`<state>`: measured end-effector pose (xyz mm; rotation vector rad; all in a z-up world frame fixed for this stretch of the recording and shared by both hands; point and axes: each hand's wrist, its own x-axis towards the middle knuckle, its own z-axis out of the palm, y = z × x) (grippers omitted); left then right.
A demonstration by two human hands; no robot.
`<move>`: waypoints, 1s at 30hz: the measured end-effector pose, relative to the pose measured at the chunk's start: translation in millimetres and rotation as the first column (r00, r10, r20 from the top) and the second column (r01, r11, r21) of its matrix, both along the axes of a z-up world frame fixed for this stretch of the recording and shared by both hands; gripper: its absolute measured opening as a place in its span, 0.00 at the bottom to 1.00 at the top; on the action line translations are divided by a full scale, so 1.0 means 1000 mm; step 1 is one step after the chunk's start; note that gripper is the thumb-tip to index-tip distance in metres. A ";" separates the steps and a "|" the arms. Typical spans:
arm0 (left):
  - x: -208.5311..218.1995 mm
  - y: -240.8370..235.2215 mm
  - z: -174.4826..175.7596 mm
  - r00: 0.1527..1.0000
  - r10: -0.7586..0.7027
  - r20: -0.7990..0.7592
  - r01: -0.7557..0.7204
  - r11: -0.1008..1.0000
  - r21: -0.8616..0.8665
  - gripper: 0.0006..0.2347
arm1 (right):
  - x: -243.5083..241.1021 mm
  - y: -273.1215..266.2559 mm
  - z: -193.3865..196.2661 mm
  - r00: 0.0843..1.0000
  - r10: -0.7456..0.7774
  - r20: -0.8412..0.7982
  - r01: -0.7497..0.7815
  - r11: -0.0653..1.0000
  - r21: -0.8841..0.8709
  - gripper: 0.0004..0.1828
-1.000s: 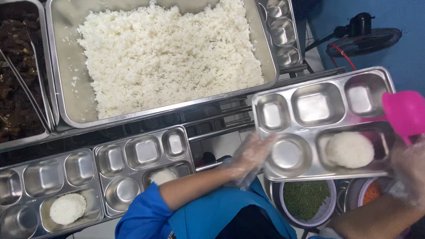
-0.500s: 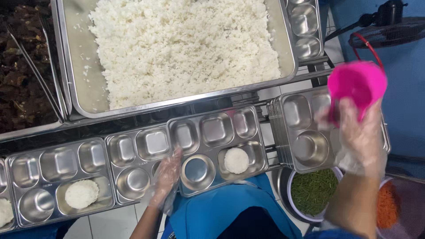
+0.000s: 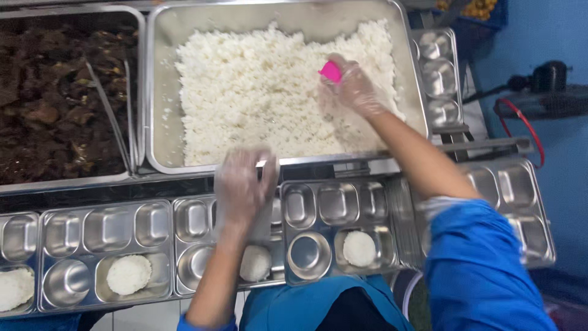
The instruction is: The person scoops white rice from a large metal tray using a pink plastic scoop and places it into the compartments of stainless steel divided trays. The person repeatedly fills the scoop, transfers the rice, and arranges the filled trays in a stack.
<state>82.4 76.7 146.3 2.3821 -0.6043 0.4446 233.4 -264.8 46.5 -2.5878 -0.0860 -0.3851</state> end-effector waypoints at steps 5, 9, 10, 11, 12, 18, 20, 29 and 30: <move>0.067 -0.030 -0.010 0.998 0.054 0.012 -0.053 0.995 -0.084 0.19 | 0.034 0.041 -0.063 0.949 0.294 -0.117 -0.304 0.949 -0.082 0.23; 0.060 -0.028 -0.017 0.995 0.101 -0.020 -0.102 0.994 -0.026 0.18 | -0.001 0.078 -0.024 0.600 0.340 -0.724 -0.558 0.826 -0.074 0.30; 0.057 -0.027 -0.016 0.996 0.093 0.003 -0.093 0.994 -0.061 0.18 | -0.009 0.088 -0.008 0.454 0.238 -0.859 -0.588 0.804 -0.088 0.33; 0.056 -0.026 -0.016 0.993 0.105 -0.047 -0.108 0.992 -0.061 0.20 | -0.013 0.090 0.007 0.378 0.225 -0.898 -0.571 0.820 -0.035 0.33; 0.055 -0.027 -0.015 0.988 0.117 -0.097 -0.123 0.991 -0.060 0.21 | -0.016 0.086 0.018 0.297 0.213 -0.931 -0.548 0.836 0.016 0.34; 0.079 -0.025 -0.005 0.976 -0.079 -0.203 0.107 0.986 0.128 0.53 | 0.000 0.033 -0.003 0.309 0.545 -0.779 -0.486 0.795 0.363 0.39; 0.093 -0.034 -0.005 0.988 -0.120 -0.102 0.138 0.972 0.191 0.60 | 0.016 0.028 -0.008 0.382 0.549 -0.744 -0.288 0.835 0.468 0.41; 0.200 -0.069 -0.093 0.995 0.035 0.096 -0.006 0.959 -0.284 0.11 | 0.053 0.134 -0.052 0.751 0.636 -0.176 0.170 0.072 0.983 0.44; 0.213 -0.077 -0.111 0.995 0.094 -0.039 -0.102 0.890 -0.444 0.12 | 0.053 0.131 -0.045 0.760 0.614 -0.212 0.170 0.127 0.977 0.42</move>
